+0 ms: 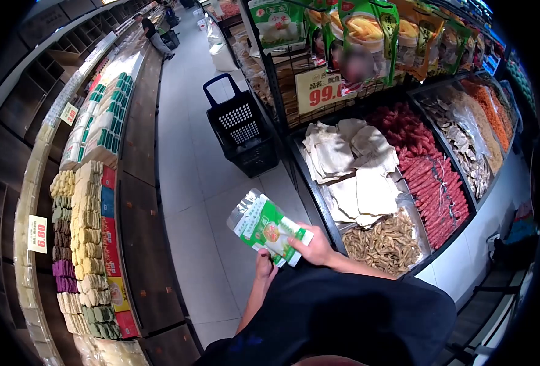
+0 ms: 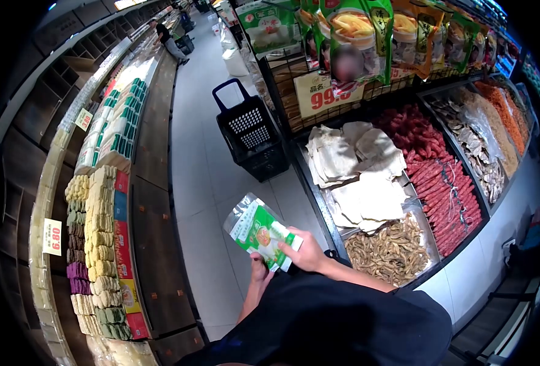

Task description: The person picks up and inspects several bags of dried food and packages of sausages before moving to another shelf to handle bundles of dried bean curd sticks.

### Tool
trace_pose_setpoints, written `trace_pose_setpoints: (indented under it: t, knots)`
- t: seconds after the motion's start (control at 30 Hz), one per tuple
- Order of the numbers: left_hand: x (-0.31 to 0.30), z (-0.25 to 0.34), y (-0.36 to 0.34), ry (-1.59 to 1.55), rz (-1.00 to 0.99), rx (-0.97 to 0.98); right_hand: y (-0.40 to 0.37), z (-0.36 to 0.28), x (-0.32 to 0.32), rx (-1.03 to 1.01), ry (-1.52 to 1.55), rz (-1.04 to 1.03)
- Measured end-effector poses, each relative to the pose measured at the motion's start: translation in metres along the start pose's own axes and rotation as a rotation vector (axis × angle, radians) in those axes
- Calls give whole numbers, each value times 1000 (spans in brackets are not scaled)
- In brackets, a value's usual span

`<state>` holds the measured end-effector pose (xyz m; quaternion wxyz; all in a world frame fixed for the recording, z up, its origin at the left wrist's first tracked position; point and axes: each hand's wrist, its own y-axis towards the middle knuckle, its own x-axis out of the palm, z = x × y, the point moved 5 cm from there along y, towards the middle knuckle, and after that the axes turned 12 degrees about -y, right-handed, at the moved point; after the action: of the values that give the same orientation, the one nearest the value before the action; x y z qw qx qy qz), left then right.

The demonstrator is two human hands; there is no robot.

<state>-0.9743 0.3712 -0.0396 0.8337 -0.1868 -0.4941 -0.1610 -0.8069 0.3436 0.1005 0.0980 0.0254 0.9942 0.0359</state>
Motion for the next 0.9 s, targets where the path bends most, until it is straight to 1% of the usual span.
trace_pose_setpoints:
  t: [0.07, 0.1, 0.13, 0.2, 0.27, 0.33, 0.37, 0.4, 0.43, 0.47, 0.53, 0.6, 0.67, 0.73, 0.87, 0.9]
  knots:
    - [4, 0, 1, -46, -210, 16, -5, -18, 11, -451, -401, 129]
    - [8, 1, 1, -41, -155, 14, -3, -17, 15, -412, -367, 71]
    - [14, 3, 0, -37, -154, 11, -1, -20, 15, -411, -364, 75]
    - [17, 6, -1, -2, 5, 8, 5, -34, 11, -561, -557, 101]
    - [12, 7, -2, -52, 35, 29, 14, -31, 5, -590, -577, 82]
    - [1, 10, -4, -74, 109, 69, 32, -22, -1, -417, -374, -114]
    - [-2, 12, -7, -93, 145, 82, 47, -18, -9, -341, -235, -126]
    - [-4, 13, -9, -93, 145, 83, 65, -18, -22, -374, -195, -38]
    - [-8, 13, -11, -123, 129, 73, 85, -17, -37, -391, -209, 2]
    - [-10, 14, -16, -152, 114, 63, 110, -7, -49, -241, -60, 47]
    - [-7, 13, -24, -182, 129, 43, 161, -6, -86, -274, -112, 231]
    - [5, 16, -30, -97, 111, 75, 217, 2, -117, -272, 179, 261]
    - [3, 16, -35, -83, 122, 96, 261, -11, -143, -221, 401, 259]
    - [9, 17, -38, -85, 43, 101, 292, -34, -159, -267, 796, 197]
    - [5, 17, -41, -108, 51, 104, 339, -67, -177, -362, 930, 179]
    - [7, 18, -41, -109, 51, 109, 345, -70, -179, -352, 952, 182]
